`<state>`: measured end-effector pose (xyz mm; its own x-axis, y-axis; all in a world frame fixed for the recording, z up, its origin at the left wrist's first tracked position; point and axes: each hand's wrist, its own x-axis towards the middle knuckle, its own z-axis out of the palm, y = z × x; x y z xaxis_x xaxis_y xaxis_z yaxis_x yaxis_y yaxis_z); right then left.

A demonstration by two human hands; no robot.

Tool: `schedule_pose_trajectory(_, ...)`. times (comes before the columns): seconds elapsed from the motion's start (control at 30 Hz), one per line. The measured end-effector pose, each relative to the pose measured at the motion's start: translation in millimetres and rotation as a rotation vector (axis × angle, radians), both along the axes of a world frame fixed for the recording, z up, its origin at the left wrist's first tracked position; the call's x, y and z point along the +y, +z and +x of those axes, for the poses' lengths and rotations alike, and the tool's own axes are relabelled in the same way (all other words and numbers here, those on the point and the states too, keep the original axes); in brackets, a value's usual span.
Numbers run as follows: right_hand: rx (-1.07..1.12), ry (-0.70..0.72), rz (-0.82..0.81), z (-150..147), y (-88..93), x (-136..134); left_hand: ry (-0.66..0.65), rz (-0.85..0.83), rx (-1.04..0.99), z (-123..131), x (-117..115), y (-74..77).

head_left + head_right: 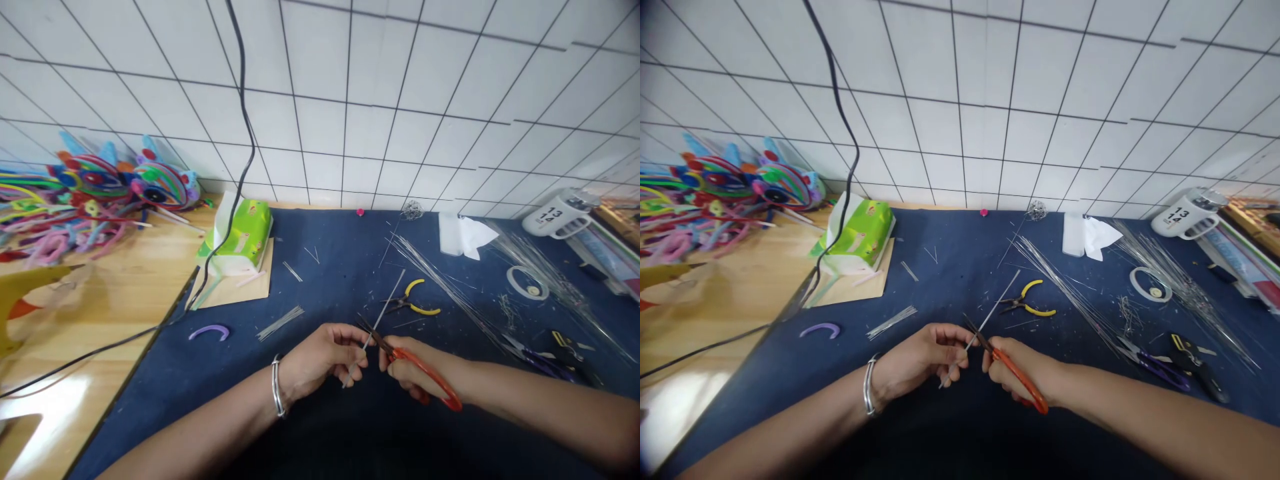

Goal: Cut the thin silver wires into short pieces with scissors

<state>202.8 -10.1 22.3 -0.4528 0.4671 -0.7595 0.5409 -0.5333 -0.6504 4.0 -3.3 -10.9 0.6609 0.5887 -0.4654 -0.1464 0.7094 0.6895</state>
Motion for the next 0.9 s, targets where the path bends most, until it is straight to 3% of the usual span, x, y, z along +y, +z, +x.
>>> schedule_pose_trajectory(0.13, 0.083, -0.015, -0.223, 3.2, -13.1, 8.3, 0.016, -0.078, 0.000, -0.2, 3.1, -9.0)
schedule_pose_trajectory(0.23, 0.139, -0.051, -0.286, 0.1, -11.4, 12.4, 0.009, -0.100, 0.003, -1.2, 5.7, -10.4)
schedule_pose_trajectory(0.43, 0.171, -0.109, -0.273, -5.2, -2.7, 11.7, 0.000, -0.112, 0.030, -1.1, 7.7, -8.1)
schedule_pose_trajectory(0.7, 0.178, -0.124, -0.257, 0.1, -4.5, 3.5, -0.028, -0.098, 0.057, 0.6, 5.9, -6.2)
schedule_pose_trajectory(0.9, 0.195, -0.004, -0.192, 5.9, -6.4, 4.6, -0.046, -0.074, 0.077, 1.9, 3.7, -3.6)
